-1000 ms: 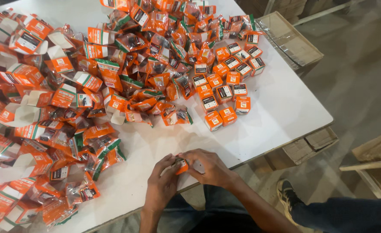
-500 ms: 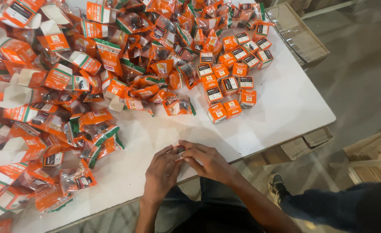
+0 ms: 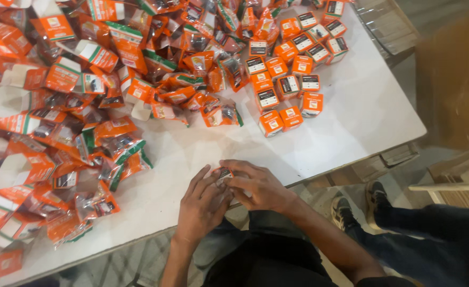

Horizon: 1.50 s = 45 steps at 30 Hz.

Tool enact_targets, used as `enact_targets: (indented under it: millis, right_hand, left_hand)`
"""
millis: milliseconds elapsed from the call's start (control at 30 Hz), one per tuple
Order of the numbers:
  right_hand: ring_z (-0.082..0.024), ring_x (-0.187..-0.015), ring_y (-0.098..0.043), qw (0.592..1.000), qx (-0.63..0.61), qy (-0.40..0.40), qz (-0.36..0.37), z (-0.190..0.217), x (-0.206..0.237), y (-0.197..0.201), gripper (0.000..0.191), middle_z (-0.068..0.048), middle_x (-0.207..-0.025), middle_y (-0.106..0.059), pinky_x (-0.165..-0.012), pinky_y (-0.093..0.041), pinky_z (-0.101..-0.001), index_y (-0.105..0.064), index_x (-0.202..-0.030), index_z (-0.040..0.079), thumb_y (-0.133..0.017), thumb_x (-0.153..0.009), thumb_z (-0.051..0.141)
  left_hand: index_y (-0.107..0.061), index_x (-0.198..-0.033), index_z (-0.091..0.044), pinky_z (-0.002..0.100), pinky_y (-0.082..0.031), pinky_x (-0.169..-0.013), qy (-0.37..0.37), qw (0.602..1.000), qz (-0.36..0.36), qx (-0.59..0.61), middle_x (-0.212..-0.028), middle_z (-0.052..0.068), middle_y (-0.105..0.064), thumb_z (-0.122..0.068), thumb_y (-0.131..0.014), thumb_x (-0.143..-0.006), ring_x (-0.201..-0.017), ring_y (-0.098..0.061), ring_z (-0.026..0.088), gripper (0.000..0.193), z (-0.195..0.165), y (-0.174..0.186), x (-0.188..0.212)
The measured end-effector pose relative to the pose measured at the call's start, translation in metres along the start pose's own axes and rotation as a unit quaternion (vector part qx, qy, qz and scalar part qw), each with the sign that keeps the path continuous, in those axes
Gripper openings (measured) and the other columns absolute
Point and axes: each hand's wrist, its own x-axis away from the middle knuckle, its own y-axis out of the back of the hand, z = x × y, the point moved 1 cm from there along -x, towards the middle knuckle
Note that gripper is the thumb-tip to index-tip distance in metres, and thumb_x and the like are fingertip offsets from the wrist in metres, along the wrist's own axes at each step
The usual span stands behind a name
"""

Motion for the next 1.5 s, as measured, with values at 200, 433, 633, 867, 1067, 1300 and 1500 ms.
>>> enact_targets:
  millis: [200, 433, 633, 867, 1067, 1300, 1500]
  right_hand:
    - [-0.046, -0.146, -0.039, 0.960, 0.231, -0.067, -0.147, 0.004, -0.037, 0.012, 0.052, -0.026, -0.151, -0.043, -0.118, -0.039, -0.0566, -0.060, -0.128, 0.006, -0.063, -0.077, -0.005]
    - [-0.055, -0.140, -0.034, 0.983, 0.177, -0.036, -0.045, 0.023, -0.131, -0.001, 0.083, -0.033, -0.152, -0.035, -0.111, -0.035, -0.0614, -0.041, -0.149, -0.006, -0.078, -0.080, 0.020]
    - [-0.035, -0.102, -0.071, 0.999, -0.016, -0.004, -0.035, 0.026, -0.128, -0.002, 0.073, -0.013, -0.124, -0.069, -0.081, -0.061, -0.0402, -0.045, -0.155, 0.010, -0.068, -0.086, 0.001]
    - [-0.027, -0.068, -0.069, 0.987, -0.142, -0.075, -0.012, 0.034, -0.046, -0.026, 0.017, -0.011, -0.081, -0.070, -0.059, -0.052, -0.0342, -0.072, -0.091, 0.008, -0.063, -0.080, -0.002]
    - [-0.020, -0.046, -0.049, 0.968, -0.221, -0.104, -0.055, 0.032, -0.030, -0.027, 0.011, -0.008, -0.056, -0.052, -0.046, -0.040, -0.0311, -0.057, -0.070, 0.004, -0.066, -0.067, 0.007]
    - [-0.015, -0.046, -0.050, 0.967, -0.179, -0.156, -0.096, 0.047, -0.035, -0.027, 0.021, -0.006, -0.055, -0.051, -0.048, -0.041, -0.0305, -0.055, -0.068, 0.003, -0.070, -0.081, 0.010]
    - [-0.012, -0.057, -0.051, 0.957, -0.184, -0.194, -0.115, 0.046, -0.023, -0.029, 0.016, -0.005, -0.066, -0.055, -0.055, -0.044, -0.0285, -0.058, -0.086, 0.003, -0.073, -0.085, 0.008]
  left_hand:
    - [-0.047, -0.147, -0.001, 0.059, -0.033, -0.113, 0.024, 0.989, -0.012, -0.148, -0.157, 0.032, -0.033, -0.017, -0.077, -0.079, -0.142, -0.032, 0.051, 0.077, 0.027, 0.047, -0.049]
    - [-0.072, -0.119, -0.012, 0.056, -0.029, -0.126, -0.017, 0.915, -0.036, -0.402, -0.138, 0.008, -0.064, -0.012, -0.075, -0.094, -0.143, -0.048, 0.032, 0.026, 0.045, 0.070, -0.132]
    - [-0.075, -0.095, -0.004, 0.047, -0.051, -0.102, -0.023, 0.998, 0.012, 0.051, -0.101, 0.009, -0.076, -0.015, -0.075, -0.077, -0.095, -0.072, 0.027, 0.021, 0.038, 0.097, -0.117]
    - [-0.068, -0.123, -0.001, 0.050, -0.053, -0.084, 0.132, 0.958, -0.094, -0.236, -0.114, 0.018, -0.069, -0.040, -0.085, -0.079, -0.102, -0.064, 0.040, 0.061, 0.095, 0.111, -0.169]
    - [-0.064, -0.136, -0.011, 0.050, -0.052, -0.086, 0.149, 0.967, 0.006, -0.206, -0.125, 0.019, -0.063, -0.052, -0.080, -0.082, -0.110, -0.064, 0.039, 0.071, 0.097, 0.106, -0.189]
    - [-0.076, -0.102, -0.008, 0.046, -0.055, -0.086, 0.195, 0.929, 0.259, -0.176, -0.103, 0.013, -0.071, -0.047, -0.089, -0.058, -0.102, -0.069, 0.032, 0.059, 0.094, 0.127, -0.202]
    - [-0.061, -0.121, -0.003, 0.043, -0.055, -0.074, 0.175, 0.965, -0.021, -0.193, -0.082, 0.010, -0.070, -0.036, -0.090, -0.074, -0.080, -0.069, 0.029, 0.064, 0.082, 0.144, -0.181]
